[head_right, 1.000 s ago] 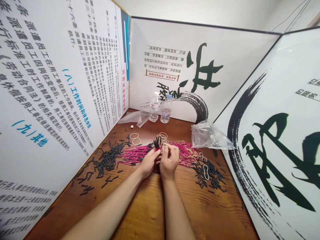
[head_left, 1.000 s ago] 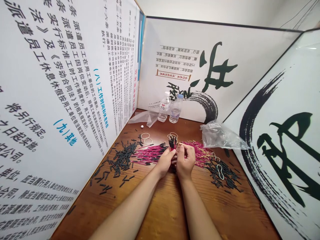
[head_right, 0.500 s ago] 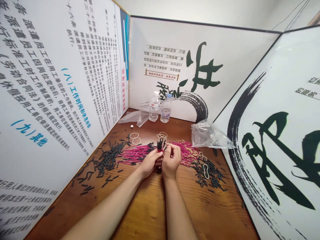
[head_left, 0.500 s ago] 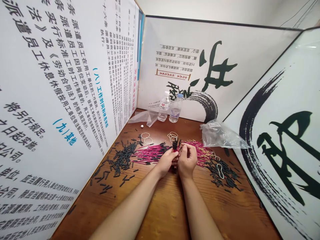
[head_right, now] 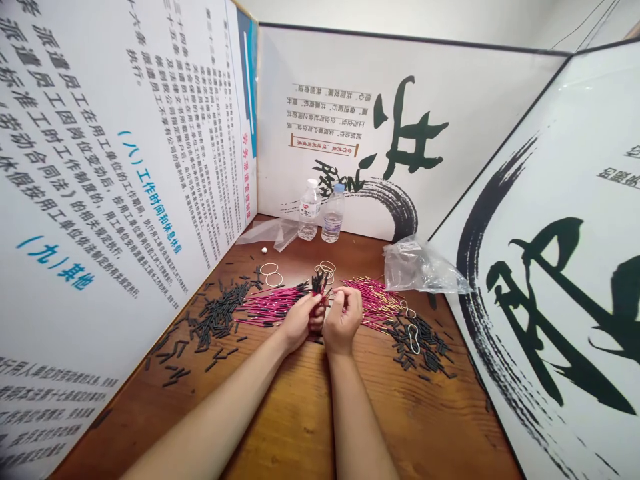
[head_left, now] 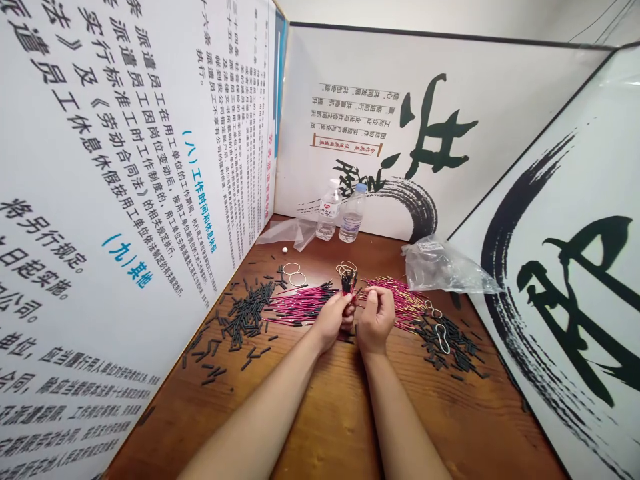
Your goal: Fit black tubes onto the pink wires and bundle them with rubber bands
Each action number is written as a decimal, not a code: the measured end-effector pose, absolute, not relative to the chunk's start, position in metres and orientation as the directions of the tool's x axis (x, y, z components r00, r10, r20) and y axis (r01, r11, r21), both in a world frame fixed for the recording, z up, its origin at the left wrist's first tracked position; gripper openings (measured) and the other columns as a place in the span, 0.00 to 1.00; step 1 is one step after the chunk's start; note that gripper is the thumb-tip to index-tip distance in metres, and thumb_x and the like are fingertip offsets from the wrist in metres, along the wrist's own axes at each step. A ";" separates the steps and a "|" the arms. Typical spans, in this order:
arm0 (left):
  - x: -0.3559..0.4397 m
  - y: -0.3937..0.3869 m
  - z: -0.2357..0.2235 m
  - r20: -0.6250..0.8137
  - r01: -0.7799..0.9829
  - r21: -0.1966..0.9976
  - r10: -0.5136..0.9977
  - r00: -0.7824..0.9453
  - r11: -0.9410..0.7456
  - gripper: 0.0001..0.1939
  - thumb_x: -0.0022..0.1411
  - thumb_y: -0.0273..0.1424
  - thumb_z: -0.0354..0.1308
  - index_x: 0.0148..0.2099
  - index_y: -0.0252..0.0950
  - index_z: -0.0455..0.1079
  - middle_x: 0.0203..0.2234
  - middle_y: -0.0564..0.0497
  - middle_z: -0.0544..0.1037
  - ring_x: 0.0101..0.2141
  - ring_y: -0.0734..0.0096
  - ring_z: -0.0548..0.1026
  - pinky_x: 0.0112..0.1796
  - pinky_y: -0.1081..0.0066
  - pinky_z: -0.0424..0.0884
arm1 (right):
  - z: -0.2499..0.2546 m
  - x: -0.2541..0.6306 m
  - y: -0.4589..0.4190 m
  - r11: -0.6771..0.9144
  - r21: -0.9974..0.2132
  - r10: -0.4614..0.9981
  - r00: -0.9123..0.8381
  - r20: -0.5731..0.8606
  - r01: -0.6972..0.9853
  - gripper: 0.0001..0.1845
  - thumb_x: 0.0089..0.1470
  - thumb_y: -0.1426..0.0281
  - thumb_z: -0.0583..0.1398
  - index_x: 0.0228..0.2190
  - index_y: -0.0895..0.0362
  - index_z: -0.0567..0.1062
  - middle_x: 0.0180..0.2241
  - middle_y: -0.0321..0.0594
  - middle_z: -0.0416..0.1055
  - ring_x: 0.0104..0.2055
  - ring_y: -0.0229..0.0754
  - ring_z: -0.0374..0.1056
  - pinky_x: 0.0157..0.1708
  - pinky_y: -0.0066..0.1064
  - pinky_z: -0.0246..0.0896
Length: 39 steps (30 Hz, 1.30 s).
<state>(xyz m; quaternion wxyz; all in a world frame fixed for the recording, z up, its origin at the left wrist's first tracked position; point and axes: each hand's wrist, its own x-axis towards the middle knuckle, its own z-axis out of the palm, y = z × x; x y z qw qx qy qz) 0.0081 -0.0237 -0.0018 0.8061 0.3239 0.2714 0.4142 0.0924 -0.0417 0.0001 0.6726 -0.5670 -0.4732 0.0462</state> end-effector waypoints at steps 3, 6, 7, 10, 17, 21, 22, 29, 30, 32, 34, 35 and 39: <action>0.007 -0.025 0.001 -0.178 -0.480 0.737 0.821 0.543 0.477 0.15 0.53 0.40 0.57 0.32 0.35 0.59 0.17 0.61 0.55 0.14 0.88 0.47 0.17 0.81 0.40 | -0.002 0.092 -0.041 0.335 -0.840 0.622 0.569 0.538 0.428 0.12 0.61 0.65 0.50 0.31 0.57 0.69 0.31 0.38 0.64 0.33 0.38 0.63 0.31 0.31 0.61; 0.006 -0.025 0.003 -0.193 -0.481 0.720 0.810 0.553 0.500 0.15 0.52 0.39 0.57 0.32 0.36 0.57 0.18 0.61 0.55 0.14 0.87 0.47 0.16 0.81 0.40 | -0.001 0.091 -0.041 0.325 -0.812 0.609 0.550 0.572 0.485 0.12 0.61 0.65 0.51 0.33 0.58 0.70 0.34 0.41 0.66 0.35 0.40 0.64 0.35 0.33 0.63; 0.005 -0.025 0.003 -0.199 -0.482 0.714 0.808 0.555 0.507 0.15 0.52 0.39 0.57 0.32 0.36 0.57 0.19 0.61 0.56 0.14 0.87 0.48 0.15 0.82 0.40 | 0.000 0.090 -0.042 0.327 -0.796 0.602 0.536 0.591 0.510 0.12 0.61 0.65 0.51 0.34 0.58 0.71 0.34 0.41 0.66 0.36 0.40 0.65 0.36 0.34 0.63; 0.005 -0.024 0.002 -0.217 -0.487 0.696 0.800 0.559 0.528 0.16 0.51 0.40 0.58 0.33 0.37 0.57 0.21 0.60 0.58 0.15 0.86 0.50 0.14 0.82 0.39 | 0.004 0.088 -0.045 0.349 -0.746 0.600 0.476 0.643 0.567 0.11 0.60 0.67 0.52 0.34 0.57 0.72 0.34 0.41 0.66 0.36 0.40 0.65 0.37 0.35 0.63; 0.007 -0.023 0.000 -0.237 -0.490 0.692 0.808 0.539 0.530 0.17 0.48 0.41 0.58 0.29 0.36 0.56 0.19 0.59 0.57 0.16 0.86 0.50 0.15 0.82 0.40 | 0.006 0.087 -0.046 0.363 -0.691 0.613 0.399 0.682 0.625 0.10 0.60 0.69 0.53 0.35 0.56 0.74 0.32 0.39 0.68 0.36 0.40 0.64 0.38 0.34 0.61; 0.007 -0.022 -0.001 -0.232 -0.513 0.693 0.830 0.507 0.507 0.16 0.48 0.41 0.58 0.28 0.35 0.57 0.19 0.58 0.59 0.17 0.84 0.52 0.17 0.80 0.43 | 0.006 0.087 -0.046 0.361 -0.699 0.628 0.394 0.671 0.617 0.10 0.60 0.68 0.53 0.35 0.56 0.74 0.33 0.39 0.68 0.36 0.40 0.66 0.39 0.34 0.61; 0.007 -0.022 -0.001 -0.232 -0.526 0.685 0.835 0.499 0.505 0.16 0.48 0.40 0.57 0.28 0.34 0.58 0.19 0.58 0.59 0.17 0.84 0.53 0.17 0.80 0.44 | 0.006 0.086 -0.046 0.360 -0.703 0.637 0.389 0.666 0.614 0.10 0.60 0.68 0.53 0.35 0.56 0.74 0.32 0.39 0.69 0.36 0.40 0.66 0.38 0.33 0.61; 0.002 -0.020 0.002 -0.168 -0.644 0.590 0.854 0.492 0.487 0.11 0.52 0.37 0.53 0.28 0.34 0.59 0.19 0.56 0.59 0.19 0.80 0.57 0.19 0.78 0.51 | -0.004 0.084 -0.046 0.309 -0.794 0.749 0.380 0.542 0.523 0.11 0.58 0.65 0.53 0.34 0.57 0.74 0.28 0.38 0.71 0.30 0.39 0.67 0.33 0.31 0.63; 0.001 -0.020 0.003 -0.170 -0.648 0.590 0.858 0.484 0.482 0.10 0.53 0.36 0.52 0.28 0.34 0.59 0.19 0.56 0.59 0.19 0.80 0.57 0.19 0.78 0.51 | -0.004 0.084 -0.046 0.309 -0.799 0.759 0.373 0.534 0.517 0.11 0.57 0.65 0.54 0.34 0.57 0.74 0.28 0.38 0.72 0.30 0.39 0.67 0.32 0.31 0.63; 0.001 -0.020 0.004 -0.182 -0.653 0.588 0.864 0.469 0.478 0.08 0.53 0.34 0.52 0.28 0.34 0.60 0.19 0.56 0.60 0.19 0.79 0.56 0.20 0.77 0.52 | -0.005 0.084 -0.046 0.311 -0.801 0.771 0.357 0.528 0.512 0.10 0.57 0.66 0.54 0.33 0.57 0.74 0.28 0.39 0.72 0.29 0.39 0.67 0.31 0.30 0.62; 0.001 -0.020 0.004 -0.195 -0.663 0.578 0.869 0.455 0.477 0.06 0.53 0.32 0.51 0.29 0.34 0.62 0.18 0.56 0.60 0.19 0.79 0.56 0.20 0.76 0.51 | -0.004 0.085 -0.046 0.320 -0.793 0.775 0.339 0.534 0.519 0.10 0.57 0.66 0.55 0.32 0.57 0.74 0.28 0.39 0.73 0.29 0.38 0.67 0.31 0.30 0.62; 0.001 -0.020 0.004 -0.200 -0.668 0.571 0.870 0.451 0.478 0.06 0.53 0.32 0.51 0.29 0.34 0.62 0.18 0.55 0.61 0.19 0.78 0.57 0.21 0.75 0.51 | -0.004 0.085 -0.046 0.324 -0.788 0.776 0.330 0.538 0.524 0.10 0.56 0.66 0.55 0.32 0.57 0.74 0.28 0.39 0.73 0.29 0.38 0.67 0.31 0.30 0.62; 0.001 -0.020 0.003 -0.206 -0.692 0.548 0.878 0.433 0.470 0.04 0.52 0.29 0.53 0.31 0.33 0.65 0.20 0.55 0.64 0.20 0.78 0.60 0.21 0.75 0.51 | -0.003 0.085 -0.045 0.322 -0.794 0.782 0.328 0.530 0.515 0.10 0.56 0.66 0.55 0.32 0.57 0.75 0.29 0.39 0.73 0.30 0.38 0.67 0.32 0.30 0.62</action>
